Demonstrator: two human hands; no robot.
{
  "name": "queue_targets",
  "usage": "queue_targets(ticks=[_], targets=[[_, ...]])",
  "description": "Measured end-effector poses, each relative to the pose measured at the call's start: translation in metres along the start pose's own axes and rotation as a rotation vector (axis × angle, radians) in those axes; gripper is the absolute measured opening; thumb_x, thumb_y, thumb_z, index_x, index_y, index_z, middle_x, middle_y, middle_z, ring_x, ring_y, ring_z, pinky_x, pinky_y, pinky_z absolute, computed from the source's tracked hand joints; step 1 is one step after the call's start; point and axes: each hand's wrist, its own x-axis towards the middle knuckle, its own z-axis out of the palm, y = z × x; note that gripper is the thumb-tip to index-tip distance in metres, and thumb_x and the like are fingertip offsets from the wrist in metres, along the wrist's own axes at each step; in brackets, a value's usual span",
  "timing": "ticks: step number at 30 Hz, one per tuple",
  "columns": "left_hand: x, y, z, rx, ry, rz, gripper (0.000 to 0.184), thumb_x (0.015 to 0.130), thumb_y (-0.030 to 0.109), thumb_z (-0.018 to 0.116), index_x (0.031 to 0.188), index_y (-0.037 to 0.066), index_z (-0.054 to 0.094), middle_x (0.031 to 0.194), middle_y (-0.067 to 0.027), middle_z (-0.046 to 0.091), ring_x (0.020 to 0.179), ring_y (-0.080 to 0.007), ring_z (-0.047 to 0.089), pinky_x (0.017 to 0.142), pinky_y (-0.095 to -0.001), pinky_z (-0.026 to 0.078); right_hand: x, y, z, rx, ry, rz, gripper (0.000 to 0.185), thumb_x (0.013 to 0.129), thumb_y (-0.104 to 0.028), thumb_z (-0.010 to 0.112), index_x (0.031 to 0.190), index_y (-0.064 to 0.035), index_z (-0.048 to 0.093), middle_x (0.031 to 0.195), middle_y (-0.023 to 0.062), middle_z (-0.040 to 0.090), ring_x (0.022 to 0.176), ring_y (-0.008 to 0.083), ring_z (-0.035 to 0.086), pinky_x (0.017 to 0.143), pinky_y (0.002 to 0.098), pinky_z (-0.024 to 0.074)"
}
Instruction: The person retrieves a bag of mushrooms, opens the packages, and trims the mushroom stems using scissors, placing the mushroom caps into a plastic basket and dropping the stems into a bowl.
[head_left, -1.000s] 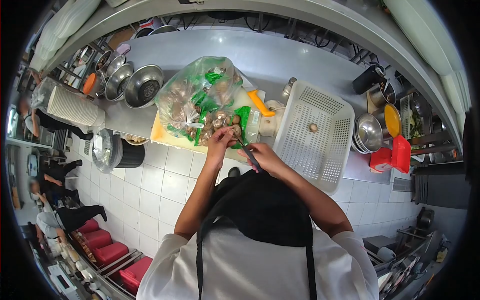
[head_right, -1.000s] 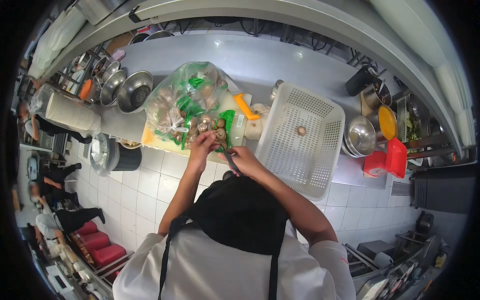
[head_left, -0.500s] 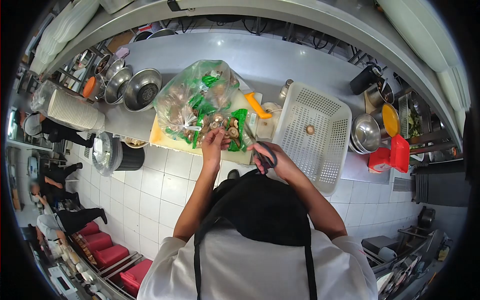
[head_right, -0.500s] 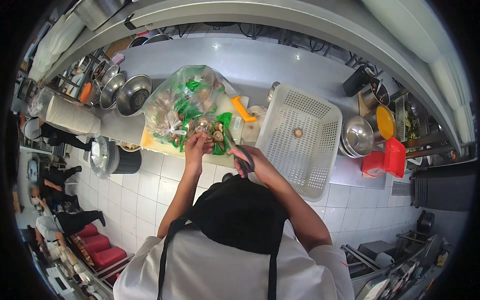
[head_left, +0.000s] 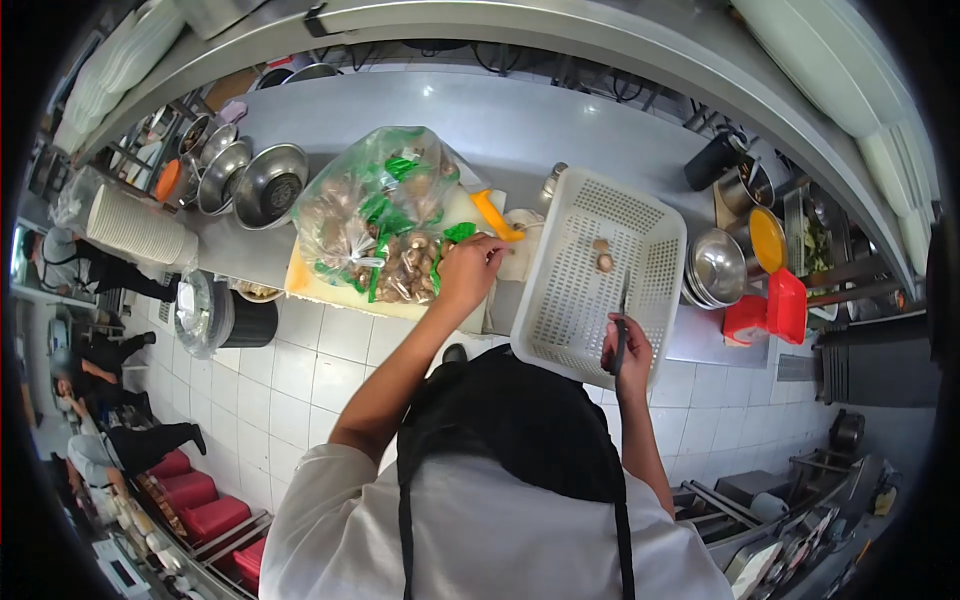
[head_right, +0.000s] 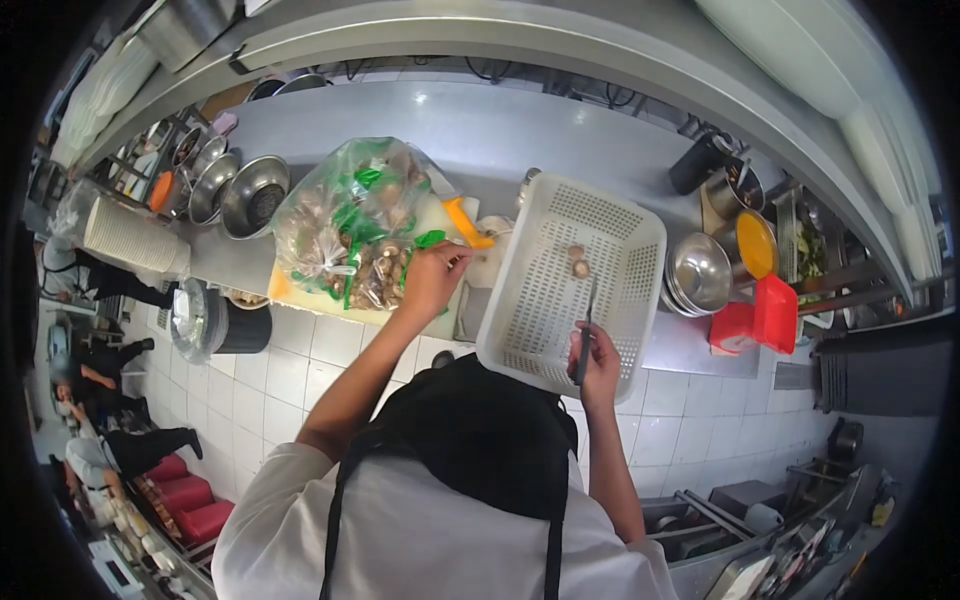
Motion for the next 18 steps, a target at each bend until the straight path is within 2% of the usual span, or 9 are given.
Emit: queue_targets(ticks=[1,4,7,10,11,14,15,18], targets=[[0.002,0.005,0.001,0.011,-0.018,0.107,0.019,0.083,0.01,0.067,0.101,0.004,0.072,0.106,-0.016,0.07,0.09,-0.0328,0.07,0.078,-0.0422,0.058,-0.003,0.006,-0.002,-0.013,-0.004,0.009,0.029,0.097,-0.023,0.072,0.119,-0.0052,0.065,0.064,-0.0034,0.052,0.052,0.0058,0.049,0.047,0.0237,0.0391],[0.014,-0.014,0.045,0.345,0.001,0.356,0.012,0.081,0.007,0.065,0.09,0.003,0.071,0.099,-0.0161,0.07,0.088,-0.0301,0.071,0.073,-0.0414,0.059,-0.013,0.017,0.001,-0.06,-0.028,0.047,0.034,0.094,-0.021,0.076,0.121,-0.0049,0.066,0.067,-0.0033,0.055,0.057,0.0064,0.053,0.052,0.0233,0.0414],[0.022,-0.013,0.069,0.487,-0.116,0.336,0.013,0.08,0.005,0.062,0.089,0.0,0.069,0.097,-0.0171,0.068,0.086,-0.0321,0.071,0.075,-0.0398,0.06,-0.017,0.021,0.009,-0.217,-0.054,-0.073,0.039,0.09,-0.018,0.08,0.122,-0.002,0.065,0.073,0.0023,0.065,0.063,0.0091,0.06,0.058,0.0252,0.0462],[0.021,-0.018,0.081,0.511,-0.158,0.329,0.01,0.08,0.005,0.061,0.087,0.001,0.066,0.095,-0.0175,0.065,0.088,-0.0331,0.07,0.073,-0.0403,0.06,-0.017,0.03,0.012,-0.408,-0.026,-0.239,0.042,0.087,-0.015,0.082,0.122,0.0014,0.064,0.081,0.0092,0.072,0.07,0.0115,0.065,0.064,0.0274,0.0502],[0.02,-0.021,0.083,0.504,-0.14,0.334,0.01,0.08,0.005,0.061,0.088,0.001,0.066,0.095,-0.0176,0.065,0.089,-0.033,0.07,0.073,-0.0406,0.06,-0.018,0.026,0.012,-0.443,-0.032,-0.226,0.041,0.087,-0.014,0.081,0.121,0.0026,0.064,0.083,0.0134,0.073,0.072,0.0124,0.066,0.067,0.0297,0.0522],[0.014,-0.032,0.083,0.489,-0.082,0.328,0.009,0.081,0.005,0.06,0.088,0.001,0.065,0.096,-0.0179,0.065,0.089,-0.0327,0.069,0.072,-0.041,0.06,-0.018,0.028,0.01,-0.414,-0.012,-0.269,0.04,0.088,-0.013,0.08,0.121,0.0029,0.064,0.079,0.0096,0.071,0.07,0.0113,0.064,0.065,0.0286,0.0513],[0.013,-0.033,0.085,0.484,-0.057,0.322,0.009,0.081,0.005,0.061,0.088,0.001,0.065,0.096,-0.0179,0.065,0.089,-0.0326,0.069,0.072,-0.041,0.06,-0.019,0.027,0.01,-0.366,-0.006,-0.255,0.04,0.088,-0.013,0.081,0.121,0.0033,0.064,0.073,0.0046,0.065,0.066,0.0088,0.058,0.062,0.0264,0.0482],[0.011,-0.025,0.077,0.461,0.004,0.257,0.009,0.081,0.005,0.061,0.088,0.002,0.064,0.097,-0.0168,0.066,0.087,-0.0321,0.07,0.074,-0.0412,0.059,-0.024,0.008,0.011,-0.416,-0.032,-0.155,0.04,0.088,-0.013,0.081,0.121,0.0034,0.064,0.07,0.0006,0.059,0.064,0.0069,0.051,0.059,0.0247,0.0444]])
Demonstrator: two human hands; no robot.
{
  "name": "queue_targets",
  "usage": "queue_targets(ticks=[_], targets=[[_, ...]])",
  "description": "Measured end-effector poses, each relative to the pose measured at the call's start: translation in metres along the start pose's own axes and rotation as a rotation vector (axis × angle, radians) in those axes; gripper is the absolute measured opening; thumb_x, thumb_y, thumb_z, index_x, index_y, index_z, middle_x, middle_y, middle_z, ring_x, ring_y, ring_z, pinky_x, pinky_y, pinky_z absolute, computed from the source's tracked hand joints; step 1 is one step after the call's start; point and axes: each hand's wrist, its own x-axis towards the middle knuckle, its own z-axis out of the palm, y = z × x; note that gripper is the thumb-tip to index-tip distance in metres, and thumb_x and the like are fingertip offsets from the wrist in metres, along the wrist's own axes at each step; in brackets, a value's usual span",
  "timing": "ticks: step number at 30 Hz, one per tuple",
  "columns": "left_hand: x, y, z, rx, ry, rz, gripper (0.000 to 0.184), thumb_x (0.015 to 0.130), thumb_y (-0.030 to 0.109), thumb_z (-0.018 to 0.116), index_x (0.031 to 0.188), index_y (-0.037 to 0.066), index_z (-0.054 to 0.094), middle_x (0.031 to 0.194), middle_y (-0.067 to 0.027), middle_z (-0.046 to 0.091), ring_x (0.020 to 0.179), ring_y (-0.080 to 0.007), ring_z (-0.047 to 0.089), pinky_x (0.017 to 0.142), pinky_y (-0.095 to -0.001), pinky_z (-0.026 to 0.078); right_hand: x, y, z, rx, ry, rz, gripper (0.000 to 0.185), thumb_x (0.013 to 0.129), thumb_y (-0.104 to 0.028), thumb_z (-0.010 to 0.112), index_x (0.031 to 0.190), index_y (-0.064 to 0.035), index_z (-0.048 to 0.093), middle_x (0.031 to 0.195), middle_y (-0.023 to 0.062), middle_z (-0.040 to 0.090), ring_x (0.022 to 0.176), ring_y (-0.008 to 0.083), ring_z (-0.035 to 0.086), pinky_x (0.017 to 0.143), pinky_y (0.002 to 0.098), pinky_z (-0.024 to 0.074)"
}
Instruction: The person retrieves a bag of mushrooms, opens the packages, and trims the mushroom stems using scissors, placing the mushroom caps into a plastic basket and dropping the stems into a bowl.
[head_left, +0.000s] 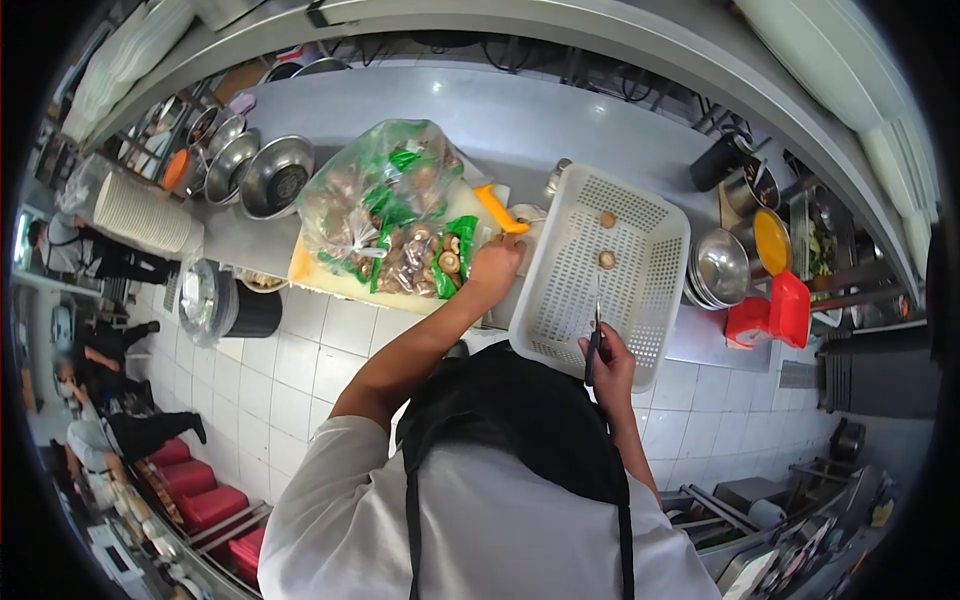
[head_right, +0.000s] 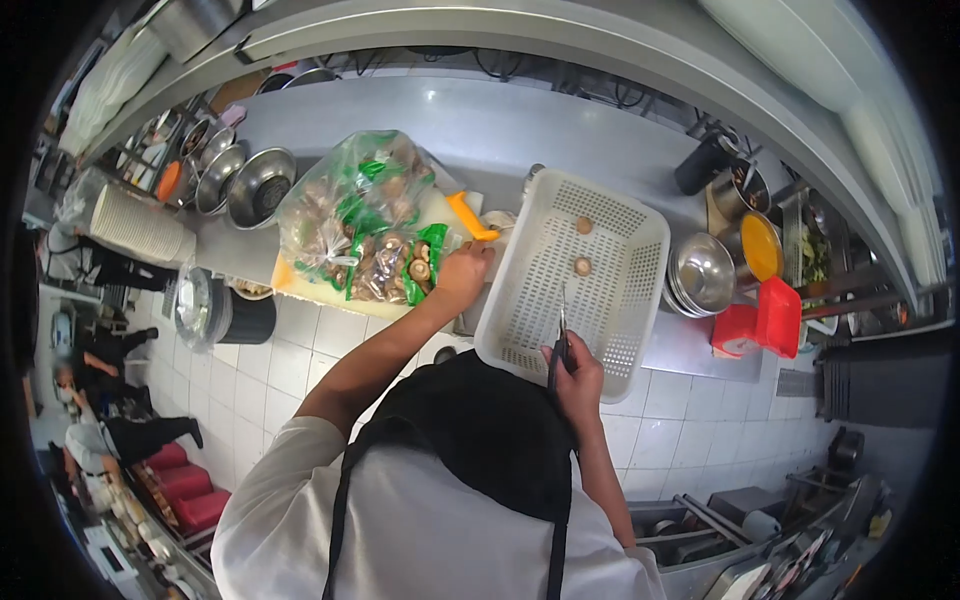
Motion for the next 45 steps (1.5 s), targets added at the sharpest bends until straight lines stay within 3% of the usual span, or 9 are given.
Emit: queue_targets(ticks=[8,16,20,23,29,32,38,41,45], targets=[[-0.04,-0.028,-0.061,-0.164,0.394,-0.251,0.02,0.078,0.008,0.071,0.097,0.002,0.072,0.095,-0.014,0.068,0.082,-0.0321,0.069,0.071,-0.0419,0.057,0.003,0.0,0.005,-0.094,-0.033,-0.094,0.041,0.087,-0.014,0.082,0.121,0.0018,0.065,0.07,0.0025,0.059,0.062,0.0081,0.051,0.059,0.0262,0.0444],[-0.061,-0.06,-0.078,-0.047,0.124,-0.306,0.029,0.077,0.017,0.076,0.103,0.006,0.075,0.095,-0.0113,0.068,0.083,-0.0318,0.068,0.072,-0.0409,0.057,0.017,-0.015,0.026,-0.257,-0.105,-0.293,0.045,0.085,-0.024,0.083,0.12,-0.0009,0.066,0.078,0.014,0.068,0.066,0.0236,0.066,0.064,0.0344,0.053],[-0.067,-0.058,-0.083,0.083,0.162,-0.24,0.036,0.077,0.022,0.077,0.111,0.009,0.074,0.096,-0.0109,0.068,0.088,-0.0306,0.068,0.075,-0.0407,0.057,0.022,-0.05,0.034,-0.288,-0.18,-0.319,0.047,0.084,-0.025,0.083,0.121,-0.0021,0.065,0.08,0.0159,0.069,0.068,0.0292,0.069,0.064,0.0371,0.0539],[-0.063,-0.051,-0.08,0.207,0.024,-0.346,0.037,0.074,0.027,0.082,0.106,0.009,0.074,0.102,-0.0119,0.068,0.097,-0.0311,0.067,0.08,-0.0411,0.057,0.023,-0.054,0.039,-0.296,-0.221,-0.371,0.046,0.085,-0.024,0.082,0.122,-0.0032,0.064,0.082,0.016,0.069,0.071,0.0309,0.07,0.065,0.0386,0.0542],[-0.054,-0.052,-0.063,0.168,0.074,-0.373,0.047,0.069,0.027,0.082,0.111,0.01,0.07,0.094,-0.0145,0.069,0.086,-0.0316,0.07,0.074,-0.0414,0.057,0.028,-0.069,0.049,-0.347,-0.311,-0.386,0.043,0.086,-0.024,0.078,0.122,-0.0051,0.064,0.088,0.0156,0.072,0.079,0.0348,0.071,0.071,0.0421,0.0559],[-0.052,-0.05,-0.059,0.131,0.022,-0.502,0.035,0.07,0.028,0.084,0.097,0.009,0.071,0.093,-0.0142,0.069,0.083,-0.0335,0.07,0.073,-0.0436,0.058,0.032,-0.068,0.057,-0.332,-0.326,-0.439,0.042,0.086,-0.024,0.076,0.122,-0.0058,0.064,0.091,0.0168,0.073,0.082,0.0369,0.071,0.072,0.0442,0.056],[-0.059,-0.053,-0.076,0.036,0.145,-0.531,0.034,0.07,0.025,0.085,0.093,0.006,0.069,0.092,-0.0147,0.068,0.081,-0.0357,0.07,0.07,-0.044,0.058,0.045,-0.087,0.077,-0.388,-0.346,-0.457,0.04,0.087,-0.029,0.075,0.119,-0.0067,0.065,0.089,0.0174,0.073,0.08,0.0386,0.07,0.07,0.0453,0.0551],[-0.062,-0.054,-0.079,-0.006,0.198,-0.55,0.038,0.068,0.023,0.087,0.096,0.005,0.069,0.093,-0.0169,0.069,0.081,-0.0382,0.069,0.07,-0.0448,0.058,0.052,-0.096,0.089,-0.372,-0.359,-0.42,0.039,0.087,-0.031,0.075,0.117,-0.0071,0.066,0.088,0.0167,0.073,0.079,0.0384,0.07,0.068,0.0458,0.0545],[-0.068,-0.062,-0.085,-0.358,0.317,-0.676,0.041,0.074,0.019,0.087,0.107,0.003,0.069,0.095,-0.0165,0.071,0.081,-0.0319,0.072,0.07,-0.0401,0.058,0.053,-0.101,0.1,-0.354,-0.345,-0.415,0.042,0.086,-0.033,0.077,0.117,-0.0066,0.067,0.084,0.015,0.071,0.073,0.0347,0.07,0.065,0.0431,0.0534]])
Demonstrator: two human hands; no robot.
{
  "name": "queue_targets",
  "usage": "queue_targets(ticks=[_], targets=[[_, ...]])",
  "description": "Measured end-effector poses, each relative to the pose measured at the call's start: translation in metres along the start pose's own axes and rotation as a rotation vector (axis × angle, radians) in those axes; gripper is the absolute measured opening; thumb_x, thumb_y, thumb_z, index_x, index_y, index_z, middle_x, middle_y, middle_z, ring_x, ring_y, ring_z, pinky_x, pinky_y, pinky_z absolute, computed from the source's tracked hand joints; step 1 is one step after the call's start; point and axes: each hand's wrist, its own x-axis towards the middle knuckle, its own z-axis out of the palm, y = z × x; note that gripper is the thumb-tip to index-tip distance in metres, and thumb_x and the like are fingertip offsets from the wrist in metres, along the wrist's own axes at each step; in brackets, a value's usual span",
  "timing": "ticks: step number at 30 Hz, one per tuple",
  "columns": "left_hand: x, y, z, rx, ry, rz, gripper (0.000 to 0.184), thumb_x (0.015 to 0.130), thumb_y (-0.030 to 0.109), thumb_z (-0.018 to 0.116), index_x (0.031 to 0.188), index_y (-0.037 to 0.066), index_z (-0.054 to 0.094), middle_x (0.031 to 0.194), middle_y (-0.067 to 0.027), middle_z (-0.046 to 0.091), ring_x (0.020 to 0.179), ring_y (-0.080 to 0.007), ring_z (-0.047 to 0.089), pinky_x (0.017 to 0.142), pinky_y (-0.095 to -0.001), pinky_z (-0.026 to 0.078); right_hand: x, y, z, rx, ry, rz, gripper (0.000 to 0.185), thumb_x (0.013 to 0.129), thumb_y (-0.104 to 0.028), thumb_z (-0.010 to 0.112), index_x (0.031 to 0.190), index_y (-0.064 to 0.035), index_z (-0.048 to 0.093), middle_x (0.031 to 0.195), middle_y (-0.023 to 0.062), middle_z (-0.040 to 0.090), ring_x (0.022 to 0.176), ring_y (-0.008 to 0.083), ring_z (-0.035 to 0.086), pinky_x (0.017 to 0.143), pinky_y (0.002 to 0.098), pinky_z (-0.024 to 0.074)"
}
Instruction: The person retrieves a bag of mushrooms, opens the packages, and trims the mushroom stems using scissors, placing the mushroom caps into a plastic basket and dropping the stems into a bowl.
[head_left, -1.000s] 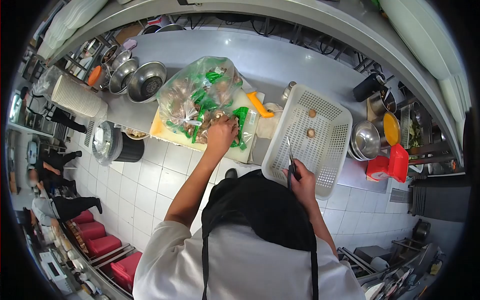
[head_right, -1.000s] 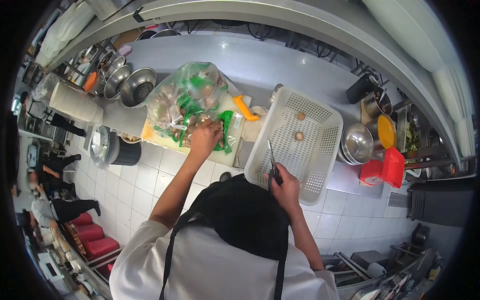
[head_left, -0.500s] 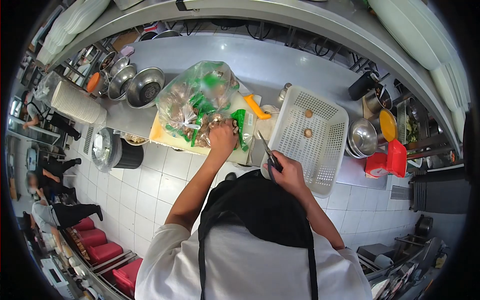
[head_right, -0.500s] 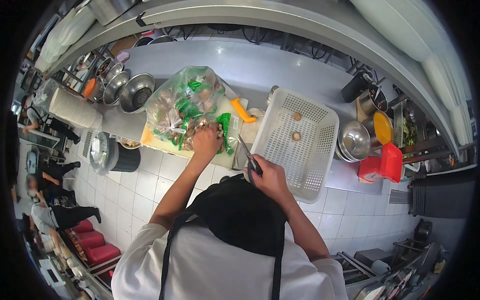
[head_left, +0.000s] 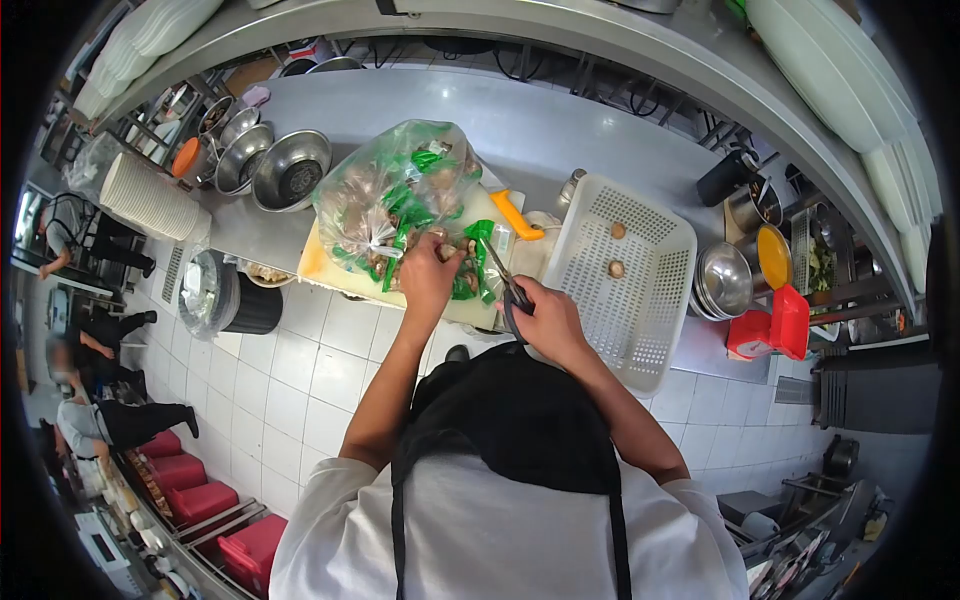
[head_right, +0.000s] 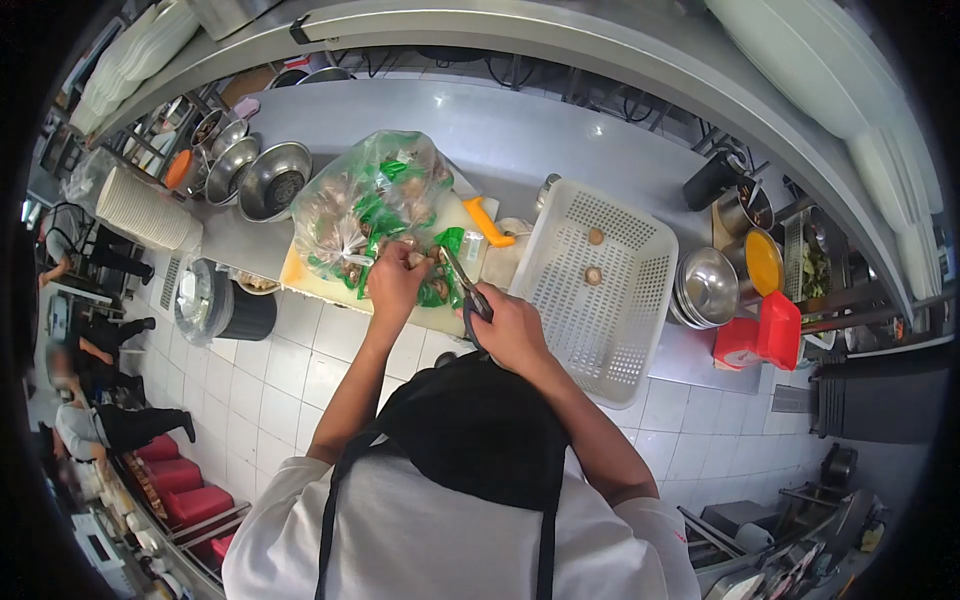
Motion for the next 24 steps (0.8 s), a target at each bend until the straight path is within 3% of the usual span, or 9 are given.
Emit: queue_targets(ticks=[2,5,8,11,19,24], targets=[[0.0,-0.011,0.002,-0.34,0.029,-0.134,0.04,0.08,0.018,0.085,0.113,0.002,0.069,0.098,-0.0144,0.073,0.082,-0.0259,0.073,0.071,-0.0362,0.06,0.0,-0.002,0.004,-0.017,0.01,-0.028,0.044,0.085,-0.033,0.078,0.118,-0.0059,0.067,0.083,0.0145,0.071,0.072,0.0331,0.07,0.065,0.0418,0.0534],[-0.005,-0.017,-0.001,-0.954,-0.154,-0.314,0.032,0.093,0.015,0.075,0.122,0.003,0.068,0.103,-0.008,0.073,0.087,-0.0172,0.071,0.077,-0.0314,0.061,-0.002,-0.003,0.006,-0.085,-0.023,-0.066,0.046,0.083,-0.031,0.078,0.12,-0.0054,0.066,0.089,0.0155,0.072,0.077,0.0343,0.07,0.069,0.0439,0.0547],[-0.014,-0.002,-0.015,-1.193,-0.196,-0.529,0.025,0.1,0.011,0.065,0.123,0.003,0.067,0.103,-0.0045,0.072,0.09,-0.0137,0.07,0.081,-0.0305,0.062,-0.001,-0.002,0.008,-0.174,-0.044,-0.115,0.046,0.081,-0.026,0.076,0.121,-0.0052,0.065,0.094,0.0173,0.071,0.085,0.037,0.07,0.074,0.047,0.056],[-0.024,-0.004,-0.013,-1.148,-0.2,-0.49,0.025,0.102,0.012,0.061,0.124,0.003,0.066,0.111,-0.0083,0.072,0.096,-0.0163,0.071,0.084,-0.0312,0.061,-0.001,-0.005,0.008,-0.266,-0.061,-0.145,0.047,0.08,-0.024,0.076,0.121,-0.0038,0.065,0.095,0.0171,0.07,0.087,0.0363,0.07,0.076,0.0465,0.0565],[-0.034,0.002,-0.006,-1.086,-0.195,-0.464,0.025,0.101,0.011,0.062,0.122,-0.002,0.067,0.108,-0.0085,0.072,0.091,-0.0153,0.07,0.084,-0.0315,0.062,0.004,-0.011,0.008,-0.527,-0.107,-0.192,0.052,0.081,-0.027,0.076,0.124,0.0003,0.064,0.1,0.0167,0.068,0.094,0.031,0.068,0.079,0.0422,0.0569],[-0.037,0.004,-0.007,-1.123,-0.196,-0.482,0.024,0.1,0.01,0.064,0.119,-0.004,0.067,0.104,-0.0093,0.072,0.09,-0.0157,0.07,0.084,-0.0318,0.062,0.008,-0.008,0.01,-0.534,-0.183,-0.244,0.052,0.083,-0.026,0.073,0.125,0.004,0.062,0.092,0.0174,0.069,0.086,0.0314,0.07,0.074,0.0411,0.0574]])
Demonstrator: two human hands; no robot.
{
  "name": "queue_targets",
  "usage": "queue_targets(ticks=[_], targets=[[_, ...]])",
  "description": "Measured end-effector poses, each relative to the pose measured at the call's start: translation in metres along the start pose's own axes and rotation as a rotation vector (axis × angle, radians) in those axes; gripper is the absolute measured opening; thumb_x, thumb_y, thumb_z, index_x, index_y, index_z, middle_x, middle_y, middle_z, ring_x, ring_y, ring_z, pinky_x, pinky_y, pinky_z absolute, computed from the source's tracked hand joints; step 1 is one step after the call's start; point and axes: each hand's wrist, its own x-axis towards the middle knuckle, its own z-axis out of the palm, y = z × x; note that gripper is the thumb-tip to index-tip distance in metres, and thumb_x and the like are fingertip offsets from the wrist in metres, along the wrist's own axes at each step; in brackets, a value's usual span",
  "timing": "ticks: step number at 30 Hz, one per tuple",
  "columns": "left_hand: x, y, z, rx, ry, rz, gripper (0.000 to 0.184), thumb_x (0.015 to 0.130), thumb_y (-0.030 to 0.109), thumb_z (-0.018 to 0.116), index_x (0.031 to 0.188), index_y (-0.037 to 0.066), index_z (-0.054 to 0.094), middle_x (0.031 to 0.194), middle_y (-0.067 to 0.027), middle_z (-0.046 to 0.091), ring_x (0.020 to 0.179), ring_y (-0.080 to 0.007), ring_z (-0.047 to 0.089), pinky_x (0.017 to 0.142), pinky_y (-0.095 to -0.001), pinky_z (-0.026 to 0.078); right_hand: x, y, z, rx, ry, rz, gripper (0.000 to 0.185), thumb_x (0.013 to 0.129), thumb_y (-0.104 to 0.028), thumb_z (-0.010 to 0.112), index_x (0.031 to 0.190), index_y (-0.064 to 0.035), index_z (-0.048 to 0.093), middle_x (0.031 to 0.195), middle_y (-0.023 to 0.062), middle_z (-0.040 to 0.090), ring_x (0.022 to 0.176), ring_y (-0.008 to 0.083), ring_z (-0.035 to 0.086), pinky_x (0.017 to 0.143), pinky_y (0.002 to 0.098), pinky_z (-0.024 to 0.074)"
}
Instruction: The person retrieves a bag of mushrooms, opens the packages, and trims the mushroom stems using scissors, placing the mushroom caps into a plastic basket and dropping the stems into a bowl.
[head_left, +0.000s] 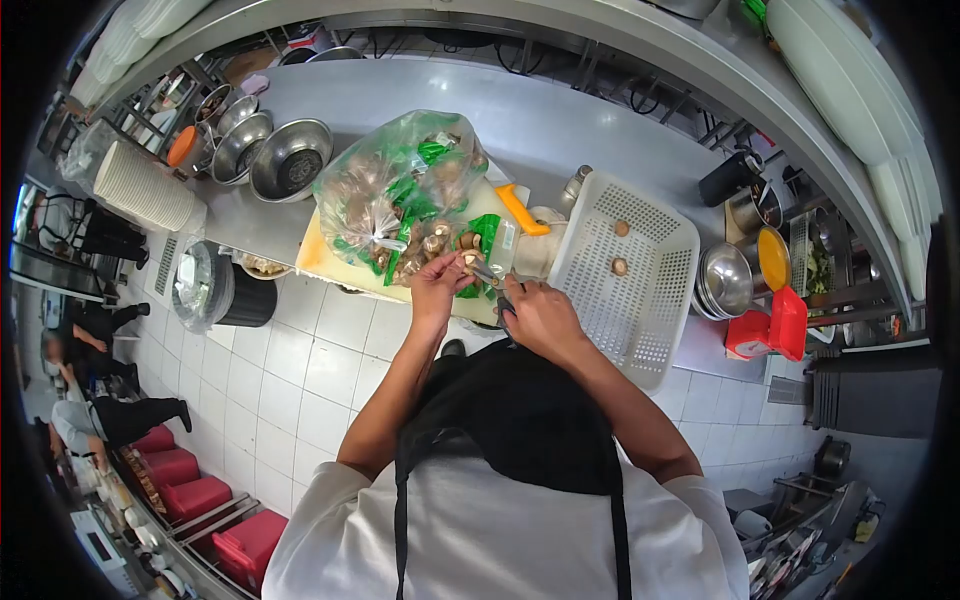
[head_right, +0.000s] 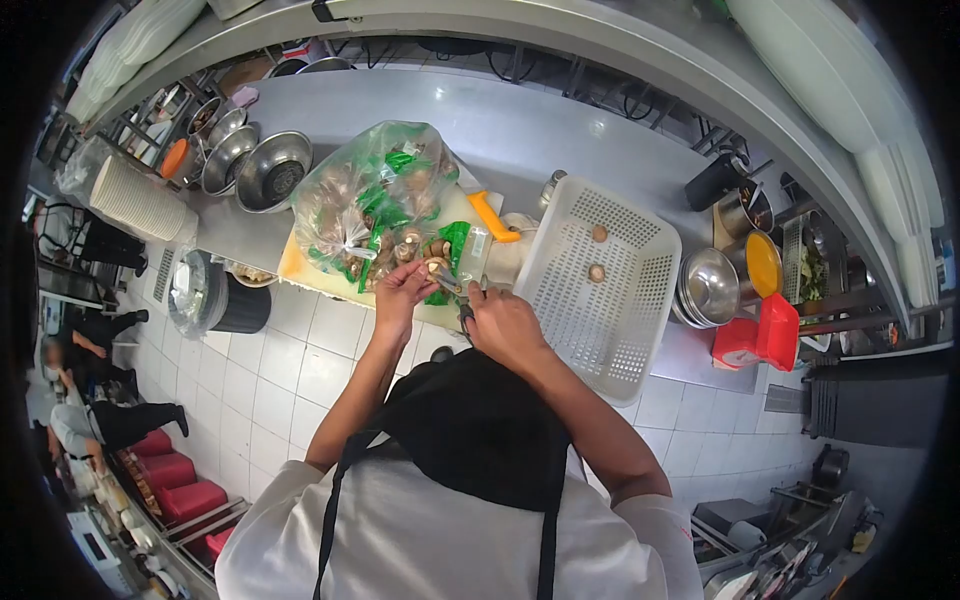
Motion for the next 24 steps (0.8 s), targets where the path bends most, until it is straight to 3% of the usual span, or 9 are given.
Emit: queue_targets(ticks=[7,10,13,16,19,23,24], targets=[[0.009,-0.014,-0.012,-0.002,0.058,0.008,0.02,0.098,0.011,0.067,0.112,-0.004,0.068,0.101,-0.009,0.072,0.087,-0.0152,0.07,0.081,-0.0306,0.062,0.008,-0.002,0.02,0.113,-0.05,0.008,0.042,0.087,-0.027,0.069,0.115,0.0053,0.065,0.074,0.0184,0.069,0.069,0.0354,0.071,0.065,0.0454,0.0564],[0.016,-0.014,-0.017,0.158,0.106,0.069,0.02,0.097,0.01,0.067,0.111,-0.003,0.069,0.093,-0.0083,0.072,0.08,-0.0134,0.068,0.074,-0.0275,0.059,0.016,0.001,0.04,0.285,-0.002,0.005,0.042,0.09,-0.032,0.071,0.11,0.0045,0.067,0.066,0.0122,0.065,0.059,0.0273,0.068,0.055,0.041,0.0535],[0.02,-0.01,-0.022,0.463,0.166,0.259,0.022,0.095,0.01,0.068,0.112,-0.003,0.07,0.085,-0.0081,0.072,0.072,-0.0134,0.066,0.067,-0.0274,0.054,0.025,-0.004,0.041,1.195,-0.329,0.433,0.046,0.092,-0.041,0.072,0.106,0.0018,0.067,0.063,0.0038,0.06,0.053,0.0152,0.061,0.045,0.0329,0.0465],[0.024,-0.011,-0.026,0.624,0.166,0.341,0.024,0.094,0.012,0.068,0.113,-0.002,0.071,0.081,-0.0086,0.072,0.07,-0.0144,0.065,0.064,-0.0296,0.052,0.025,-0.002,0.039,1.633,-0.378,0.55,0.049,0.092,-0.049,0.073,0.101,-0.0008,0.068,0.062,-0.0011,0.054,0.052,0.0079,0.054,0.043,0.026,0.0415],[0.032,-0.019,-0.032,0.68,0.126,0.359,0.025,0.095,0.014,0.067,0.114,-0.002,0.071,0.082,-0.0083,0.072,0.071,-0.0136,0.065,0.064,-0.0294,0.053,0.023,-0.003,0.04,1.604,-0.369,0.574,0.045,0.094,-0.046,0.071,0.097,-0.0017,0.069,0.061,-0.0011,0.054,0.052,0.0079,0.055,0.042,0.0254,0.0408],[0.026,-0.01,-0.024,0.438,0.095,0.157,0.023,0.099,0.014,0.064,0.113,-0.001,0.072,0.088,-0.0069,0.071,0.074,-0.0107,0.064,0.068,-0.0275,0.058,0.021,-0.011,0.041,0.793,-0.214,0.363,0.05,0.088,-0.052,0.074,0.096,-0.0027,0.071,0.069,0.0132,0.066,0.062,0.0276,0.066,0.06,0.0417,0.0507],[0.026,-0.01,-0.024,0.384,0.078,0.141,0.022,0.099,0.013,0.063,0.114,-0.001,0.071,0.091,-0.0064,0.071,0.076,-0.0102,0.064,0.069,-0.0273,0.059,0.02,-0.013,0.04,0.668,-0.159,0.328,0.052,0.085,-0.054,0.074,0.096,-0.0035,0.071,0.075,0.0195,0.068,0.074,0.0388,0.068,0.069,0.0481,0.0501]])
